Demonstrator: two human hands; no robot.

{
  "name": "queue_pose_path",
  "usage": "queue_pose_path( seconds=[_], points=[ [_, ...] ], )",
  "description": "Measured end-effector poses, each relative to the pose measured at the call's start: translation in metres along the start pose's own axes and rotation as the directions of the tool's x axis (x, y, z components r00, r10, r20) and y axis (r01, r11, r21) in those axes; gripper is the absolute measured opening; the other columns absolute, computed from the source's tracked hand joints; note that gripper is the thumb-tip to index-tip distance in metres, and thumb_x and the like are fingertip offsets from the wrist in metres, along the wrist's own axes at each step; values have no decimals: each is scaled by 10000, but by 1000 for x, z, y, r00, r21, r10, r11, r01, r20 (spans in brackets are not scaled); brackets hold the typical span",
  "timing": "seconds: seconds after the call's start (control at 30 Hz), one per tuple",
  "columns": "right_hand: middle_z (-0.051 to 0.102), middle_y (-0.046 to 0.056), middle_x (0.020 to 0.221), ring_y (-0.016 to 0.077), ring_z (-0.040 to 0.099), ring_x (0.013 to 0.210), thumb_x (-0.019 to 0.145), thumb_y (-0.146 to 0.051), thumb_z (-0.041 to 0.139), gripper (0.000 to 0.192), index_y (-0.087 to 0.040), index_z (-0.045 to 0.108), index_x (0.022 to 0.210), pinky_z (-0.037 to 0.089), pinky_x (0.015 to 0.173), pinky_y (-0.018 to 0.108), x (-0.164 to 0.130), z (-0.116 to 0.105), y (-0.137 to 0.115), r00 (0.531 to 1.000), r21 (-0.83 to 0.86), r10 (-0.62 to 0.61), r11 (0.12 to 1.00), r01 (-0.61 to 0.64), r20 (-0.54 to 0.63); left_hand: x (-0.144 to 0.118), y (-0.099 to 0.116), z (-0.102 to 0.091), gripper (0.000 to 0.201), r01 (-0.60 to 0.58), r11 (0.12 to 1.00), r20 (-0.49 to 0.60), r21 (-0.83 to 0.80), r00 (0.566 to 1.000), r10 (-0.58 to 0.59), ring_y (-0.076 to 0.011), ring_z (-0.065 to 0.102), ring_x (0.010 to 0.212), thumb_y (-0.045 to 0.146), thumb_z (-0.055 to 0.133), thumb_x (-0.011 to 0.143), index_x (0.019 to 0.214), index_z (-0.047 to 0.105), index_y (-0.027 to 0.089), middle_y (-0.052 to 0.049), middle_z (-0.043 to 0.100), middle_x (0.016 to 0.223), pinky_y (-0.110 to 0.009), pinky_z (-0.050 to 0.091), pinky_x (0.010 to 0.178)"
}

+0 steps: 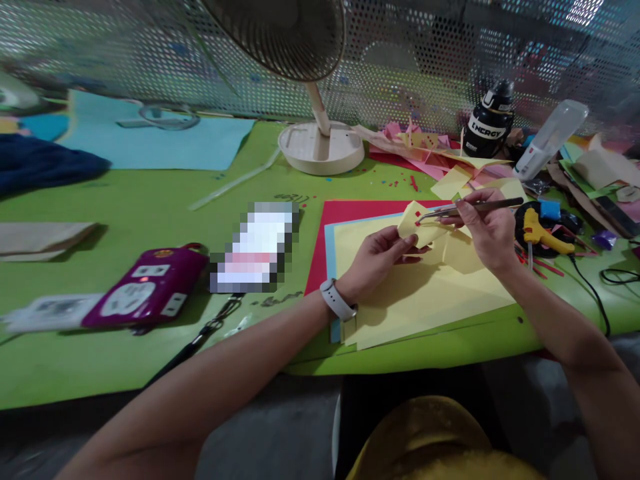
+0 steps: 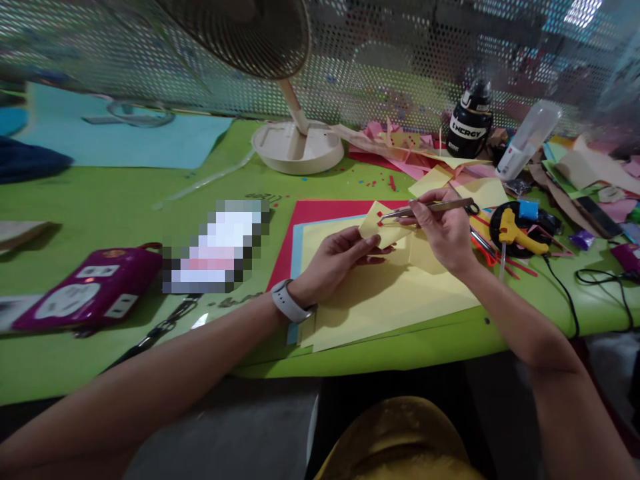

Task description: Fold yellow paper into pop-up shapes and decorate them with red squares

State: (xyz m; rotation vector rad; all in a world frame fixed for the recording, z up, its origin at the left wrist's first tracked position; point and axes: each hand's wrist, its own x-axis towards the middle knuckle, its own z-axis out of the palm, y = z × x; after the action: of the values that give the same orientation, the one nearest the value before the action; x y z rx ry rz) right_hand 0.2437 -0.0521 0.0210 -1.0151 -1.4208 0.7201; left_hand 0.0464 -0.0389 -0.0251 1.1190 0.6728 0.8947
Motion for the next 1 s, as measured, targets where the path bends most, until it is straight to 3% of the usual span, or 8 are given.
queue_pose_path(
  seconds=[0.23,0.77,0.93,1.0],
  points=[
    [715,-34,737,176,777,724,824,-591,725,446,-253,449,919,633,627,234,0,2,-2,1000,7,-12,1000,12,-13,0,0,1,404,-3,1000,-5,-22,1000,3,-253,756,982,491,830,747,915,655,168,-77,775,988,-353,612,832],
    [722,-13,766,190,777,770,847,-582,704,422,-247,465,937,649,718,301,-2,3,0,1000,16,-7,1000,7,12,0,1,1,419,-7,1000,-14,-31,1000,7,-255,759,965,501,842,730,908,659,168,-67,774,941,-340,615,810],
    [743,-17,838,163,761,684,897,-519,676,312,-268,516,993,613,597,260,-1,0,0,994,7,-99,995,100,-54,0,1,0,385,-14,999,-1,-31,1000,14,-249,758,970,488,828,756,908,668,173,-56,769,933,-338,612,819],
    [755,2,985,170,767,749,945,-534,594,275,-302,561,1087,608,581,270,1,-3,1,983,-68,-166,985,161,-76,-1,1,0,367,-17,1000,8,-26,1000,17,-242,757,971,479,821,769,908,672,173,-58,770,949,-335,612,823]
  ],
)
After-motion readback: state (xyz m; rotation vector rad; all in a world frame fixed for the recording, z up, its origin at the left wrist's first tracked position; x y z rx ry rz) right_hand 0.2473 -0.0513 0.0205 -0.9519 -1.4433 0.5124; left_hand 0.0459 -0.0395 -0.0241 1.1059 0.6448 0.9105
